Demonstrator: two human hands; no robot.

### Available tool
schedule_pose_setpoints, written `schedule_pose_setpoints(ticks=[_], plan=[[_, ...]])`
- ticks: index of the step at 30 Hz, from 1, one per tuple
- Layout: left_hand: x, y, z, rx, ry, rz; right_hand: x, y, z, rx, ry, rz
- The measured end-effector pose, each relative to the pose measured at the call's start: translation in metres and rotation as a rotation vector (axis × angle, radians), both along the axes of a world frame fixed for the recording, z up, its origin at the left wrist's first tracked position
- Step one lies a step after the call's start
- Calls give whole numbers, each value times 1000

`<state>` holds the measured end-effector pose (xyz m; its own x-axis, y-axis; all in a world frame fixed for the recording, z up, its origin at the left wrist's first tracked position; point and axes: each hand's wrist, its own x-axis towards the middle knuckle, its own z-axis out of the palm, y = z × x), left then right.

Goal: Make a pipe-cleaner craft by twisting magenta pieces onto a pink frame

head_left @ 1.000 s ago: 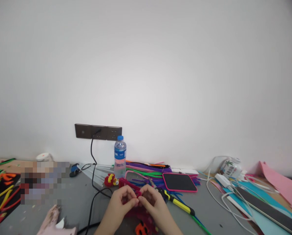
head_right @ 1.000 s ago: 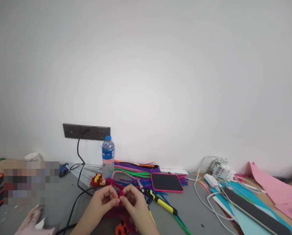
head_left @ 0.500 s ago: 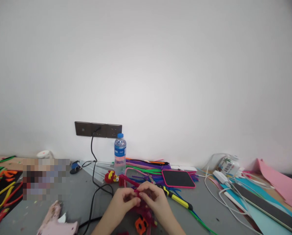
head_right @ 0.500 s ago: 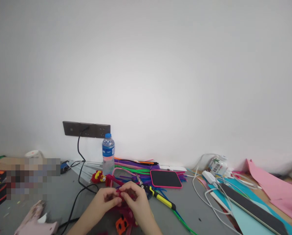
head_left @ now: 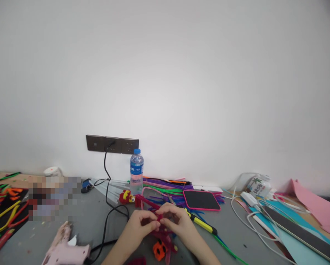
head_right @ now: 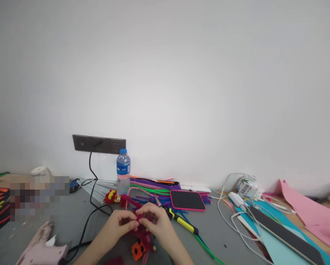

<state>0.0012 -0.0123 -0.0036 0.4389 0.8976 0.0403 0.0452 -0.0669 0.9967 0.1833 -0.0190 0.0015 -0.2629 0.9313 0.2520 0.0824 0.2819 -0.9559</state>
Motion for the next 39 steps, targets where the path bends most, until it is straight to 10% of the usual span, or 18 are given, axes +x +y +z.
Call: schedule_pose_setpoints(ticks=[22,39], plan=[[2,4,-3,17,-54,93,0,5,-2,56,22,42],[-11,4,6,480,483,250,-2,2,-6,189,-366,-177]])
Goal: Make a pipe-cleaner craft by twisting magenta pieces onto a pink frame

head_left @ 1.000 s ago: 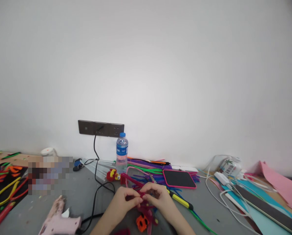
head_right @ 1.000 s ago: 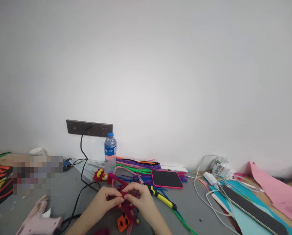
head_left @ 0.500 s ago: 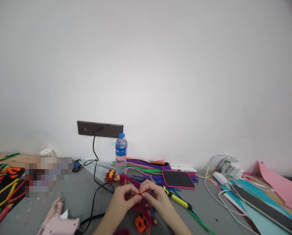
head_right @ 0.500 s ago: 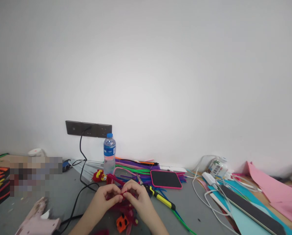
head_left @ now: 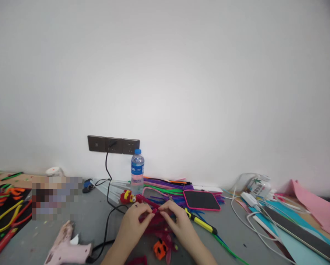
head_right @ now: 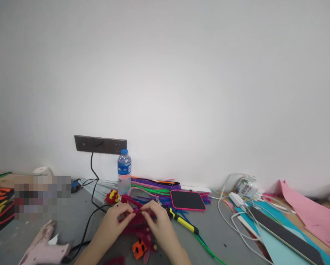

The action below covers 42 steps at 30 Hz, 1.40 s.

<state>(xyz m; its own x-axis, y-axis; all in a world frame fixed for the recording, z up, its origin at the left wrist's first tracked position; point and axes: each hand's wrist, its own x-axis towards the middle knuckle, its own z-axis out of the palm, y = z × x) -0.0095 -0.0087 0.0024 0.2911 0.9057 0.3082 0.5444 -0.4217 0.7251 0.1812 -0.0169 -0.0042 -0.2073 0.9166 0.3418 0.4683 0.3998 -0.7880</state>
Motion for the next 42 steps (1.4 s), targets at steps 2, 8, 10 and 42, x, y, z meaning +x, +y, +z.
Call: schedule_pose_setpoints(ticks=[2,8,10,42], plan=[[-2,1,-1,45,-1,17,1,-1,-1,4,-128,36],[-3,7,-6,172,-55,77,-5,-3,-11,-22,-298,123],[-2,7,-7,204,-81,113,-6,-2,-15,-5,-314,93],[7,15,-15,-595,-1113,94,14,12,-9,-272,1006,-39]])
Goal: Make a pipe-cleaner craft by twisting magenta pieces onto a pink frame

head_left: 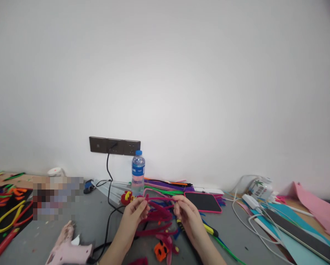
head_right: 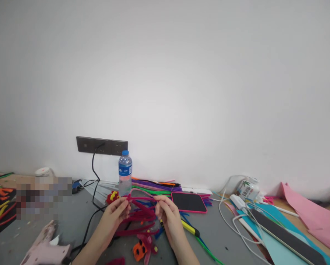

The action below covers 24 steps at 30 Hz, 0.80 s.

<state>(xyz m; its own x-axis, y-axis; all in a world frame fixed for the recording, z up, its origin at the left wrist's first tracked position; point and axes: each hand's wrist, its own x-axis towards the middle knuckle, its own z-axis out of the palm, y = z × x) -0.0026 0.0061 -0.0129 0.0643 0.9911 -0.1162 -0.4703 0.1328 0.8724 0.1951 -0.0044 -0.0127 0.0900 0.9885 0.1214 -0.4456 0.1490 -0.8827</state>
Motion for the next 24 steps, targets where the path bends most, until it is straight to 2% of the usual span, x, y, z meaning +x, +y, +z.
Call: schedule_pose_setpoints(ticks=[5,10,15,19,24], plan=[[0,-3,3,87,181,-47,1,-2,12,-20,155,-96],[-3,-5,4,325,452,-47,2,1,12,0,137,-210],[-2,-5,-2,426,602,-61,3,0,11,2,121,-309],[0,-7,-2,453,635,-104,0,-1,11,59,45,-261],[1,-10,3,454,667,-117,-4,0,5,50,-38,-161]])
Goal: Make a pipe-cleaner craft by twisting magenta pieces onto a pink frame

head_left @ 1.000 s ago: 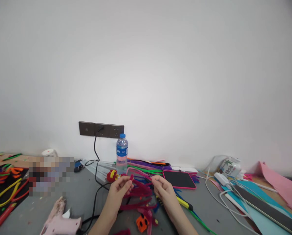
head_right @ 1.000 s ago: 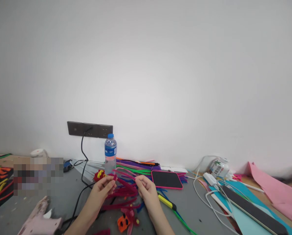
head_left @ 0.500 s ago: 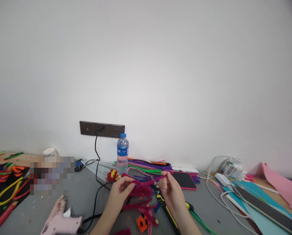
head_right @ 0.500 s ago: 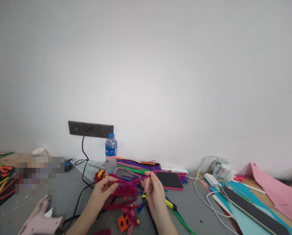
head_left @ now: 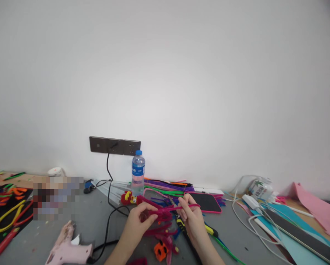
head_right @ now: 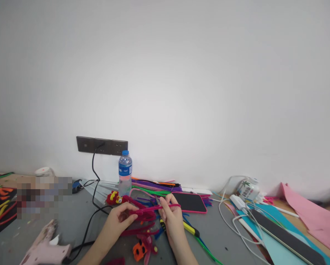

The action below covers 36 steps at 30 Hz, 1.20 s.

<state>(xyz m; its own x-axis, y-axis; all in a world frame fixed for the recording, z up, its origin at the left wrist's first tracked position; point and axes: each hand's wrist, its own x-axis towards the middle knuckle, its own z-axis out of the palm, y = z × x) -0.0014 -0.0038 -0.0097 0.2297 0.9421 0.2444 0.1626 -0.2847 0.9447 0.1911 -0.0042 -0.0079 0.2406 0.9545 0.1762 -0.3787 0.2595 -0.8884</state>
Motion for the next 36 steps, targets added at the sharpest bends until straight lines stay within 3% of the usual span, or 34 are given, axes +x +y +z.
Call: schedule_pose_setpoints(ticks=[9,18,22,30,36], plan=[[2,-1,-2,-13,-7,37,-1,3,-15,6,-215,-37],[4,-2,4,-157,-184,-42,-3,0,-10,27,-288,-2],[5,-3,7,-164,-231,-38,-2,2,-12,44,-324,-12],[3,0,-2,-109,-200,-7,-4,1,-7,22,-351,-10],[4,-1,3,-103,-221,-5,-5,-1,-5,34,-352,-3]])
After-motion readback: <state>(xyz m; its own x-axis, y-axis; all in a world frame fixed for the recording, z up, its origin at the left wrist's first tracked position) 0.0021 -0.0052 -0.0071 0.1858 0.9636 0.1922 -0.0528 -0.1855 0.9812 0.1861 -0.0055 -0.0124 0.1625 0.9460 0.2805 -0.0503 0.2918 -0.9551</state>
